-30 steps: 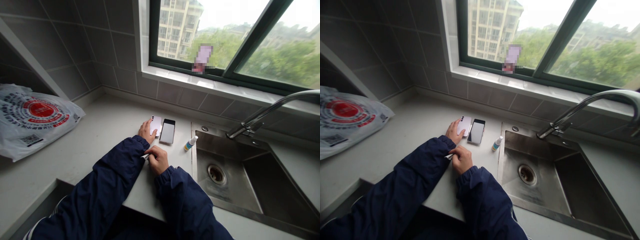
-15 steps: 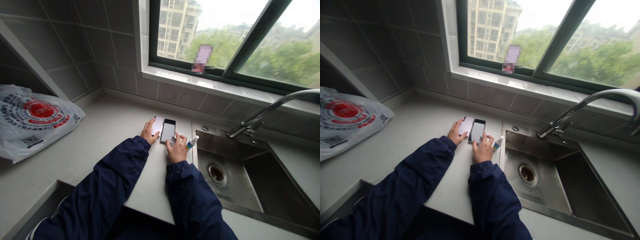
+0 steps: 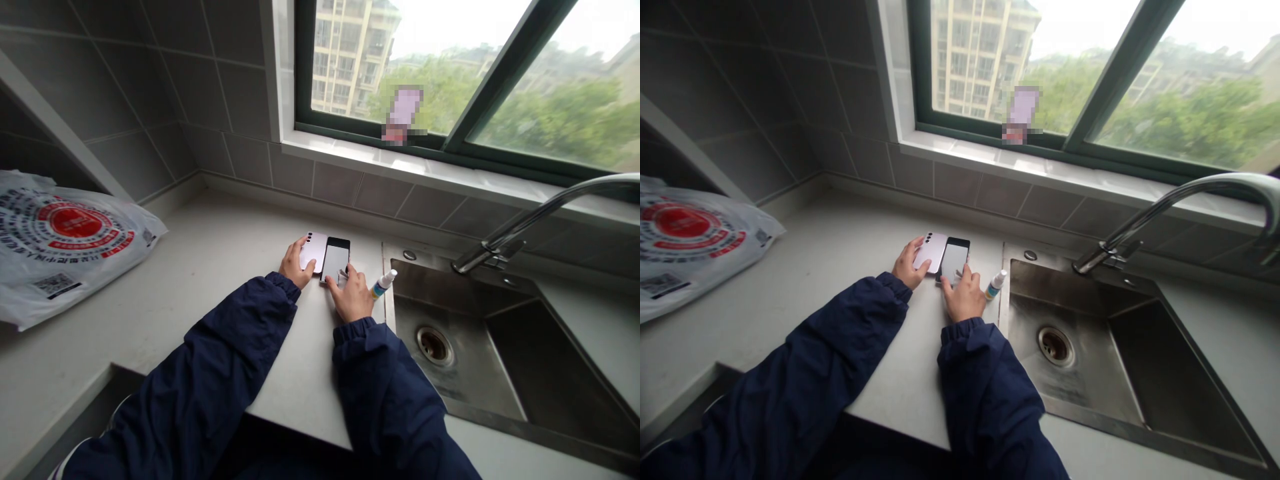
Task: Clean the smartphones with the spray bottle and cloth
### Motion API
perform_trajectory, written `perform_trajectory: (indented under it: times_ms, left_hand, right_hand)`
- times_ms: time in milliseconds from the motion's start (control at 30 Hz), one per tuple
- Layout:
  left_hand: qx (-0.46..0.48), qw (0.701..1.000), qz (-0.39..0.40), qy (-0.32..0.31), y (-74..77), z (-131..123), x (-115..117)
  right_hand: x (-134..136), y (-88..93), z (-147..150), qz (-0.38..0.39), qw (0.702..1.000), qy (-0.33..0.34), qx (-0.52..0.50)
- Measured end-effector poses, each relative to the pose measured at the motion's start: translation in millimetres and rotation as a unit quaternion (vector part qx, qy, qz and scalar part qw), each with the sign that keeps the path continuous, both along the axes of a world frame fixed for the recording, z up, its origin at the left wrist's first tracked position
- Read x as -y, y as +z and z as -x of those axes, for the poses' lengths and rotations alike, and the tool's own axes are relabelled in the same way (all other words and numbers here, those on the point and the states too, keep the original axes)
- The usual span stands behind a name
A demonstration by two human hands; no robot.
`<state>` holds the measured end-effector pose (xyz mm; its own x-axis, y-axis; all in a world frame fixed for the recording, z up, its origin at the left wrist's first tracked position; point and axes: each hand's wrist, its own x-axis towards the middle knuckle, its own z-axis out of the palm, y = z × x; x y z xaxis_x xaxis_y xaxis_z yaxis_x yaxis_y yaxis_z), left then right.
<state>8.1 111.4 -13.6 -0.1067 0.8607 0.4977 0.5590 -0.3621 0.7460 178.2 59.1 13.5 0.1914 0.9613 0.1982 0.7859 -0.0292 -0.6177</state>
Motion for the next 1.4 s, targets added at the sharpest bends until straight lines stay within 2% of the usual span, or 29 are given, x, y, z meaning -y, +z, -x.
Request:
perform_trajectory:
  times_ms: [300,533,700,900,967,1033,1100,1167,1233,1300,1333,1400]
  left_hand:
    - [-0.006,1.0,0.001,0.003,0.6,-1,1]
    - [-0.003,1.0,0.007,0.001,-1.2,-2,-1]
    - [0.014,1.0,0.026,0.008,1.1,-3,0]
    - [0.014,1.0,-0.005,0.023,19.5,-5,9]
    - [0.056,0.998,-0.004,0.013,23.0,-7,9]
    - [0.145,0.989,0.016,-0.017,24.6,-9,8]
    - [0.263,0.96,0.07,-0.061,26.7,-11,7]
    - [0.382,0.904,0.154,-0.112,31.3,-11,7]
    - [0.489,0.824,0.226,-0.173,38.4,-12,10]
    - [0.575,0.734,0.254,-0.258,45.7,-12,14]
    - [0.605,0.694,0.264,-0.287,48.8,-12,16]
    - [0.644,0.638,0.281,-0.315,52.6,-14,20]
  right_hand:
    - [-14,-10.3,-12,-0.028,0.991,0.028,-0.131]
    - [-20,-14.8,-8,-0.079,0.955,0.102,-0.266]
    - [-23,-19.3,-9,-0.089,0.93,0.067,-0.35]
    - [-19,-17.7,-6,-0.084,0.897,0.033,-0.432]
    - [-16,-13.3,-3,-0.08,0.887,0.039,-0.452]
    - [-11,-8.0,2,-0.077,0.879,0.052,-0.467]
    - [-6,-2.6,6,-0.073,0.874,0.068,-0.475]
    - [-1,1.4,11,-0.064,0.864,0.092,-0.491]
    - [3,3.0,15,-0.046,0.836,0.136,-0.53]
    - [6,1.7,20,-0.031,0.815,0.175,-0.551]
    - [7,0.1,21,-0.031,0.816,0.186,-0.546]
    - [8,-3.8,23,-0.048,0.844,0.194,-0.497]
